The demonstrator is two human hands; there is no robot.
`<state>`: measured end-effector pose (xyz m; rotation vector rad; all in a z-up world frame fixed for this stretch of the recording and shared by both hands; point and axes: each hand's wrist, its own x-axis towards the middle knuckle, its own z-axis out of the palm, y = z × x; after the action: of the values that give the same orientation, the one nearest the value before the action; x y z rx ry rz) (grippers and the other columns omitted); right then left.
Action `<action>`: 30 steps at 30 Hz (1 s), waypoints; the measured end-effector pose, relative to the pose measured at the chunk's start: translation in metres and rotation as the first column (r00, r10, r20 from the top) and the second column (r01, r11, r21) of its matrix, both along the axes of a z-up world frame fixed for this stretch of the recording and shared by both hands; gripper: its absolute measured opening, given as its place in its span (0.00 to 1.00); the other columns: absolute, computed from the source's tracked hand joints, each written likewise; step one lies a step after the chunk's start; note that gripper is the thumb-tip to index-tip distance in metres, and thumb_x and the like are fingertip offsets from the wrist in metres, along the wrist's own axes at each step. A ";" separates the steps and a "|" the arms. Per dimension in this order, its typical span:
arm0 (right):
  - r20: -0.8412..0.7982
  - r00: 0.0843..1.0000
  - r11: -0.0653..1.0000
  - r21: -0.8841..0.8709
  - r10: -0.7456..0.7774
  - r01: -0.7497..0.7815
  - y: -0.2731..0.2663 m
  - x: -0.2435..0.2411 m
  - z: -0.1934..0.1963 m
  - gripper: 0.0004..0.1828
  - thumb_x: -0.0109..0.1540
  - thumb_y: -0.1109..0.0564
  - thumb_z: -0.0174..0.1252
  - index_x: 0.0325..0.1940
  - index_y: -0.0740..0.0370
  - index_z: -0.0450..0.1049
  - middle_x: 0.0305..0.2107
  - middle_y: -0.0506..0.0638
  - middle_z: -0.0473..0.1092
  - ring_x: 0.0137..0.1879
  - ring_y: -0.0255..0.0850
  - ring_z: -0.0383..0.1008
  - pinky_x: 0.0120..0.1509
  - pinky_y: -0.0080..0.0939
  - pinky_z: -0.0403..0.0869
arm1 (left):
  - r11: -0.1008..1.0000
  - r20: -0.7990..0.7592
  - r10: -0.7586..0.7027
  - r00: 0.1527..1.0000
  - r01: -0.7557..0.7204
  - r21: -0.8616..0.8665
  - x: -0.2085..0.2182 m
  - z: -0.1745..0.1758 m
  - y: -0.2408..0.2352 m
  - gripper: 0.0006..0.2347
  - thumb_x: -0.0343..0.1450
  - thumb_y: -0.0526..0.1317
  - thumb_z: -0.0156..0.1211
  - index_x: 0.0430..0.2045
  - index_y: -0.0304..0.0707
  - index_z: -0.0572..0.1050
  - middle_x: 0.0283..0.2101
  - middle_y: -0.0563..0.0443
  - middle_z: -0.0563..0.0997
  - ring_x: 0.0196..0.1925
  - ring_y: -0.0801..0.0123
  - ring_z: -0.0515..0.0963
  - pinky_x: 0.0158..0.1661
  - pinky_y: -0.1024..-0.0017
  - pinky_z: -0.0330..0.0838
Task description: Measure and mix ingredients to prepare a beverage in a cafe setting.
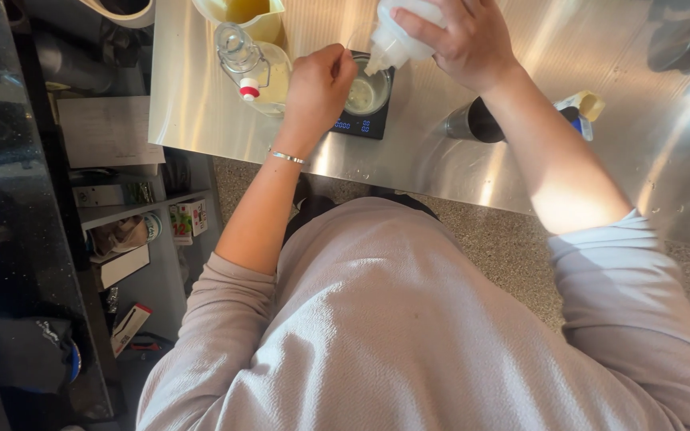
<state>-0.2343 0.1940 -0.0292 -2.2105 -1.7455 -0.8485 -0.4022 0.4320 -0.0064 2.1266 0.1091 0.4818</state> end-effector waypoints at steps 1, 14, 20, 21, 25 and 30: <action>-0.002 1.000 1.000 0.001 -0.001 0.001 0.001 -0.003 0.004 0.31 0.62 0.62 0.64 0.68 0.46 0.69 0.61 0.50 0.64 0.70 0.47 0.65 0.71 0.45 0.68 | 1.000 -0.002 -0.001 1.000 0.001 0.001 -0.001 -0.007 0.003 0.13 0.76 0.37 0.56 0.21 0.28 0.71 0.18 0.41 0.72 0.19 0.55 0.72 0.25 0.60 0.64; 0.403 0.912 0.987 -0.161 0.083 -0.019 0.017 -0.019 0.035 0.20 0.70 0.49 0.63 0.65 0.31 0.71 0.58 0.36 0.63 0.72 0.33 0.57 0.76 0.50 0.53 | 0.801 -0.399 -0.048 0.916 -0.203 -0.563 -0.008 -0.046 0.000 0.15 0.76 0.41 0.48 0.22 0.29 0.73 0.18 0.53 0.73 0.13 0.75 0.70 0.16 0.73 0.64; 0.451 0.888 0.977 -0.211 0.092 0.006 0.020 -0.020 0.039 0.19 0.70 0.49 0.61 0.65 0.31 0.71 0.57 0.34 0.64 0.70 0.31 0.58 0.75 0.50 0.52 | 0.737 -0.401 -0.104 0.910 -0.201 -0.646 -0.010 -0.048 0.003 0.16 0.77 0.43 0.47 0.24 0.28 0.72 0.19 0.52 0.72 0.11 0.75 0.68 0.13 0.73 0.61; 0.447 0.889 0.976 -0.219 0.102 -0.002 0.021 -0.020 0.040 0.19 0.70 0.49 0.61 0.65 0.31 0.71 0.57 0.34 0.64 0.70 0.31 0.58 0.75 0.49 0.52 | 0.735 -0.398 -0.121 0.909 -0.188 -0.652 -0.010 -0.050 0.004 0.17 0.77 0.44 0.47 0.23 0.28 0.71 0.19 0.52 0.72 0.11 0.75 0.68 0.13 0.73 0.60; 0.466 0.878 0.973 -0.231 0.110 0.001 0.025 -0.021 0.042 0.19 0.70 0.49 0.62 0.65 0.31 0.71 0.57 0.33 0.64 0.70 0.31 0.58 0.77 0.51 0.52 | 0.705 -0.409 -0.125 0.904 -0.209 -0.678 -0.011 -0.047 0.003 0.16 0.76 0.44 0.46 0.23 0.29 0.71 0.18 0.53 0.71 0.10 0.75 0.67 0.12 0.73 0.60; 0.426 0.897 0.971 -0.239 0.117 -0.012 0.030 -0.022 0.046 0.17 0.69 0.50 0.62 0.62 0.35 0.74 0.55 0.33 0.67 0.69 0.32 0.61 0.73 0.41 0.60 | 0.704 -0.390 -0.158 0.907 -0.174 -0.689 -0.012 -0.045 0.004 0.17 0.77 0.44 0.45 0.23 0.29 0.70 0.18 0.54 0.69 0.10 0.75 0.67 0.12 0.73 0.58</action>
<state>-0.2562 0.2237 0.0170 -2.2051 -2.2089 -1.2665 -0.4141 0.4359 -0.0518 1.4066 0.4795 -0.0555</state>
